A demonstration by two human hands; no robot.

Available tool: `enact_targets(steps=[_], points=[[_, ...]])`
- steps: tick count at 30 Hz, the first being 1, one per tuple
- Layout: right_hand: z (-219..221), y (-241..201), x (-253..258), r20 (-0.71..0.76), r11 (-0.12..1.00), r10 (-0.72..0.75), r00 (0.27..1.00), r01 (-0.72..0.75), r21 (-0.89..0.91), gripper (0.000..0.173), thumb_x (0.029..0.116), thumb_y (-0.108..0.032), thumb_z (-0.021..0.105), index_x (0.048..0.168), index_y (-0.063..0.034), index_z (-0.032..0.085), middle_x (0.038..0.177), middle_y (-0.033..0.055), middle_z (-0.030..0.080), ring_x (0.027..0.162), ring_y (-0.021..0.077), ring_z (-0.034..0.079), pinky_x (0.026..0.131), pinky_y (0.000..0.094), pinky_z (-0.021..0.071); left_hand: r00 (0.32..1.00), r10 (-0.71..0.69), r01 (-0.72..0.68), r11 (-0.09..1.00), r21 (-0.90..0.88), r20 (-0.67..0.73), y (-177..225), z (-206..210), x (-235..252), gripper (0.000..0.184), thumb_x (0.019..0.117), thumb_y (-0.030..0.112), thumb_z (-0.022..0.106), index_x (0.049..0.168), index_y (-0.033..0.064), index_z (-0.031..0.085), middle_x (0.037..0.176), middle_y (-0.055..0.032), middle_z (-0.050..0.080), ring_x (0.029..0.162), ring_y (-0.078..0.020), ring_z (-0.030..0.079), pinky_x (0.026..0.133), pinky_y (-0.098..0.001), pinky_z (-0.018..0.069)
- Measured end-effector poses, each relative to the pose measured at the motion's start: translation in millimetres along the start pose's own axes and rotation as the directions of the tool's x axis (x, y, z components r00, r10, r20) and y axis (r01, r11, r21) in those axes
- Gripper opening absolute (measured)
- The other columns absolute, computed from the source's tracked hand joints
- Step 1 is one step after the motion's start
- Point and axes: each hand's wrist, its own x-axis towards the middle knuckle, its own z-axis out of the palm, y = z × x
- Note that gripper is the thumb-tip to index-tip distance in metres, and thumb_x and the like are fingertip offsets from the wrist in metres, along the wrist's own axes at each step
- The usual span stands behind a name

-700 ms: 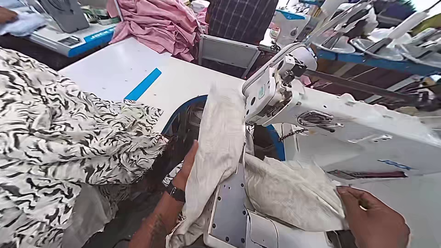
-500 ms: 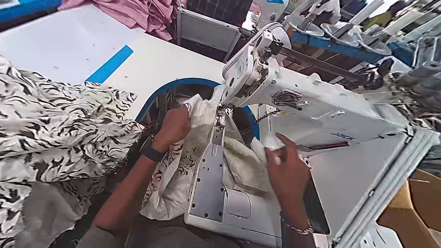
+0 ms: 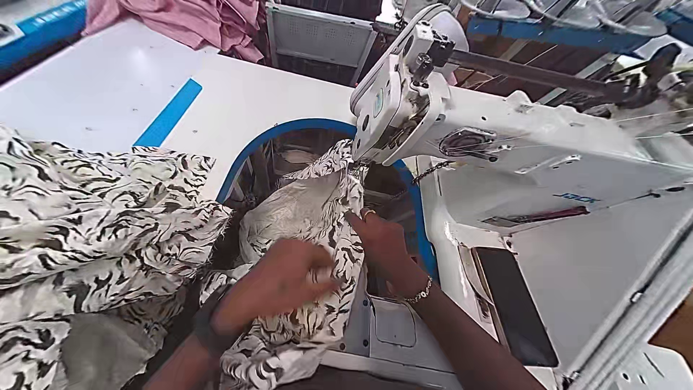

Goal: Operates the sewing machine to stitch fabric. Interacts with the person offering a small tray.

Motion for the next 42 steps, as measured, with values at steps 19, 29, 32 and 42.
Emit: enact_targets(steps=[19, 29, 32, 42], points=[[-9.4, 46.9, -3.7, 0.043, 0.835, 0.357, 0.933, -0.340, 0.434, 0.019, 0.0925, -0.013, 0.066, 0.099, -0.0008, 0.079, 0.098, 0.0150, 0.077, 0.092, 0.0252, 0.075, 0.082, 0.0428, 0.0578, 0.901, -0.204, 0.251, 0.965, 0.077, -0.382, -39.5, 49.2, 102.2, 0.082, 0.0844, 0.047, 0.081, 0.146, 0.0023, 0.050, 0.121, -0.0248, 0.065, 0.090, -0.0401, 0.070, 0.075, -0.0579, 0.0559], [-0.2, 42.2, -5.2, 0.142, 0.635, 0.360, 0.922, -0.353, 0.687, 0.018, 0.0911, -0.011, 0.061, 0.093, 0.0001, 0.074, 0.125, 0.0146, 0.072, 0.101, 0.0063, 0.070, 0.086, 0.0227, 0.0540, 0.814, -0.163, 0.176, 0.984, -0.031, -0.557, -40.0, 72.1, 99.3, 0.057, 0.0913, 0.031, 0.074, 0.133, -0.0046, 0.058, 0.120, -0.0233, 0.067, 0.096, -0.0364, 0.070, 0.084, -0.0531, 0.0566], [-2.4, 43.0, -8.6, 0.153, 0.641, 0.358, 0.921, -0.362, 0.677, 0.018, 0.0918, -0.013, 0.062, 0.094, -0.0009, 0.075, 0.126, 0.0140, 0.071, 0.101, 0.0077, 0.070, 0.088, 0.0250, 0.0545, 0.855, -0.265, 0.273, 0.961, -0.048, -0.447, -35.7, 60.5, 104.9, 0.066, 0.0913, 0.039, 0.074, 0.143, 0.0037, 0.056, 0.115, -0.0232, 0.067, 0.102, -0.0401, 0.067, 0.089, -0.0578, 0.0522], [-8.1, 35.1, -6.8, 0.148, 0.676, 0.360, 0.921, -0.367, 0.639, 0.020, 0.0918, -0.013, 0.059, 0.093, -0.0006, 0.075, 0.127, 0.0147, 0.071, 0.099, 0.0163, 0.071, 0.085, 0.0347, 0.0540, 0.810, -0.238, 0.253, 0.966, -0.048, -0.536, -36.5, 67.4, 98.3, 0.045, 0.0999, 0.032, 0.064, 0.128, -0.0033, 0.061, 0.108, -0.0203, 0.072, 0.089, -0.0327, 0.073, 0.081, -0.0514, 0.0576]])
